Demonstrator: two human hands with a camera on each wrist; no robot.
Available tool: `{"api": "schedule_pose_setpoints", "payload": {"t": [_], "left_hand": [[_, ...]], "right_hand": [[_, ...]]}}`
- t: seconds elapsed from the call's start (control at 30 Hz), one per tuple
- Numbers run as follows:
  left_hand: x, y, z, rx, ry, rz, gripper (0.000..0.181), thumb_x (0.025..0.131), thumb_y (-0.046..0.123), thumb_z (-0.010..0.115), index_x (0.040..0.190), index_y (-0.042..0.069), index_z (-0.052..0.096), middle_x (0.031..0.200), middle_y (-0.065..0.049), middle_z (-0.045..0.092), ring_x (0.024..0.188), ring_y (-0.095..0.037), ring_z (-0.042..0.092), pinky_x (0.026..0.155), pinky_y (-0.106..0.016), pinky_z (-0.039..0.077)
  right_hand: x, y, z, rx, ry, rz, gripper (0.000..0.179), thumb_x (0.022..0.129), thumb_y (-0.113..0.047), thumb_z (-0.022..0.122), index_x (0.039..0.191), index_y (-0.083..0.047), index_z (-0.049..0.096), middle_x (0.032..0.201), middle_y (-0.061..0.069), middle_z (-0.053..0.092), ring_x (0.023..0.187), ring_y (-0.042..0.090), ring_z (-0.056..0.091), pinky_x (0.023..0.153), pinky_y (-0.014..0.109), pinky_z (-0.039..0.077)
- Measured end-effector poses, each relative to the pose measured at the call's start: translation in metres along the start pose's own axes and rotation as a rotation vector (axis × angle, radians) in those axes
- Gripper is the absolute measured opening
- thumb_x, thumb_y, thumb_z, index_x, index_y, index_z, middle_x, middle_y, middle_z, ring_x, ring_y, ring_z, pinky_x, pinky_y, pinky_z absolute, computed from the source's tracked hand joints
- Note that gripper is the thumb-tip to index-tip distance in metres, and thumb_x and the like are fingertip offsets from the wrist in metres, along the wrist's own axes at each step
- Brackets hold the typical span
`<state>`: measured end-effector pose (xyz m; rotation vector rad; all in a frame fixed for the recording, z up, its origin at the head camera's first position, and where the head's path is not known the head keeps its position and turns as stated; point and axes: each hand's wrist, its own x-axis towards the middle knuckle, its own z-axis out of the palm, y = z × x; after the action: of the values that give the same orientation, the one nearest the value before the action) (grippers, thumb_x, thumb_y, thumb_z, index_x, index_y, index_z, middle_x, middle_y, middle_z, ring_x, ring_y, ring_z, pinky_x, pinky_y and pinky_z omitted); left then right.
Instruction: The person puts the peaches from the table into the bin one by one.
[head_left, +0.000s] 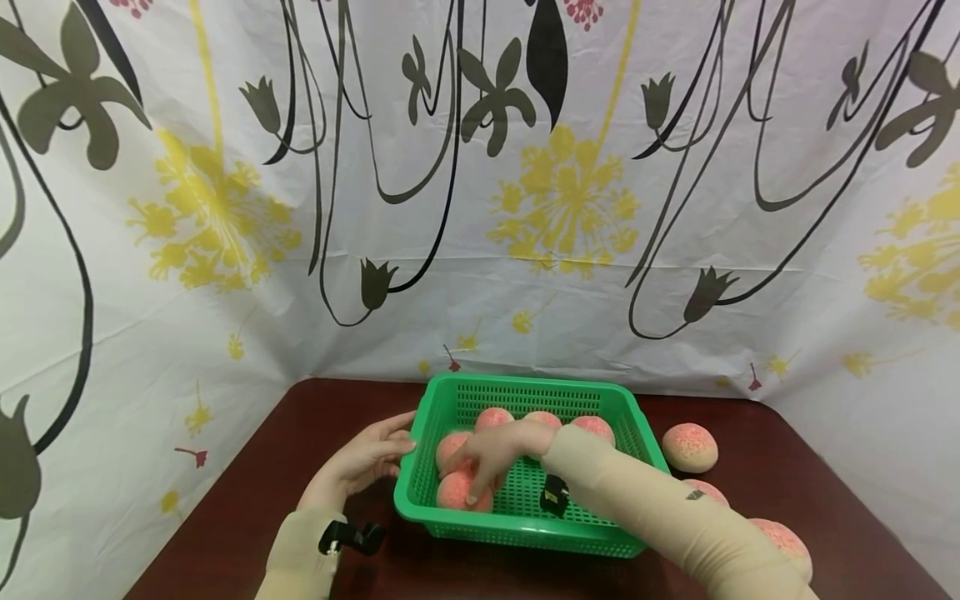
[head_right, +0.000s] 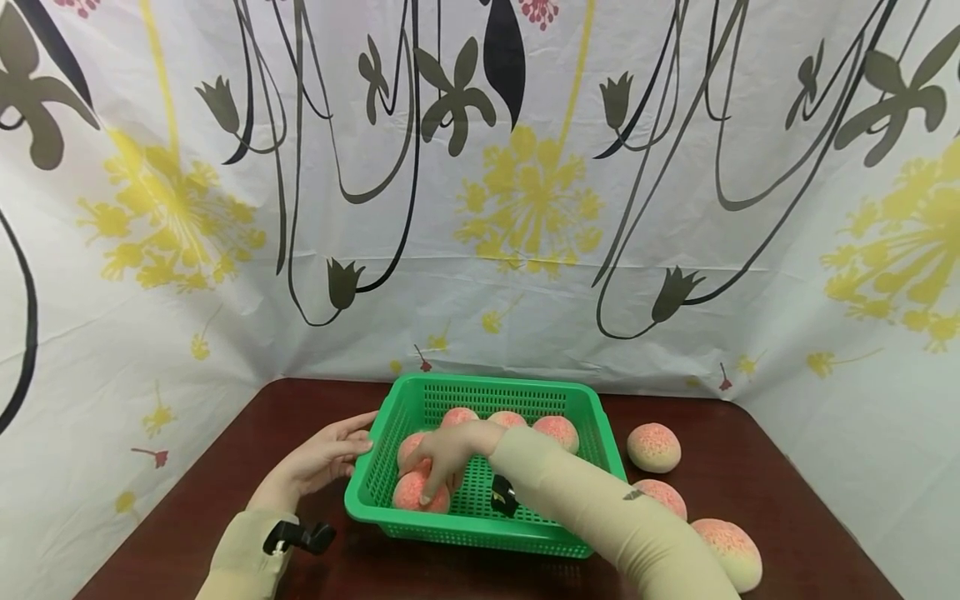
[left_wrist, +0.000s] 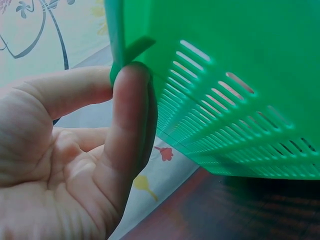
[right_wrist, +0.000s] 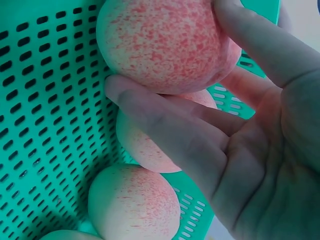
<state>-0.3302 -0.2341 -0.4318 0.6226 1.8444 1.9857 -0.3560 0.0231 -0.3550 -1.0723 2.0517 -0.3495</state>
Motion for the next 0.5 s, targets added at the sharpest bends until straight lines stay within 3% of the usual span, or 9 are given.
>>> {"api": "schedule_pose_setpoints", "payload": {"t": [0.23, 0.5], "left_hand": [[0.0006, 0.0015, 0.0009, -0.014, -0.007, 0.015, 0.061, 0.101, 0.004, 0.049, 0.155, 0.004, 0.019, 0.125, -0.029, 0.055, 0.085, -0.016, 0.069, 0.066, -0.027, 0.056], [0.0, 0.0011, 0.0017, -0.028, -0.013, 0.016, 0.062, 0.101, 0.005, 0.049, 0.155, 0.003, 0.018, 0.121, -0.027, 0.058, 0.086, -0.016, 0.068, 0.066, -0.027, 0.056]], "right_hand": [[0.0012, 0.0003, 0.003, -0.009, 0.037, -0.02, 0.056, 0.092, -0.016, 0.069, 0.144, -0.012, 0.048, 0.143, 0.001, 0.047, 0.081, 0.003, 0.062, 0.071, 0.025, 0.055], [-0.0006, 0.0011, 0.0063, 0.071, 0.075, -0.019, 0.058, 0.091, -0.014, 0.07, 0.144, -0.008, 0.047, 0.145, 0.004, 0.045, 0.09, 0.002, 0.062, 0.072, 0.025, 0.055]]}}
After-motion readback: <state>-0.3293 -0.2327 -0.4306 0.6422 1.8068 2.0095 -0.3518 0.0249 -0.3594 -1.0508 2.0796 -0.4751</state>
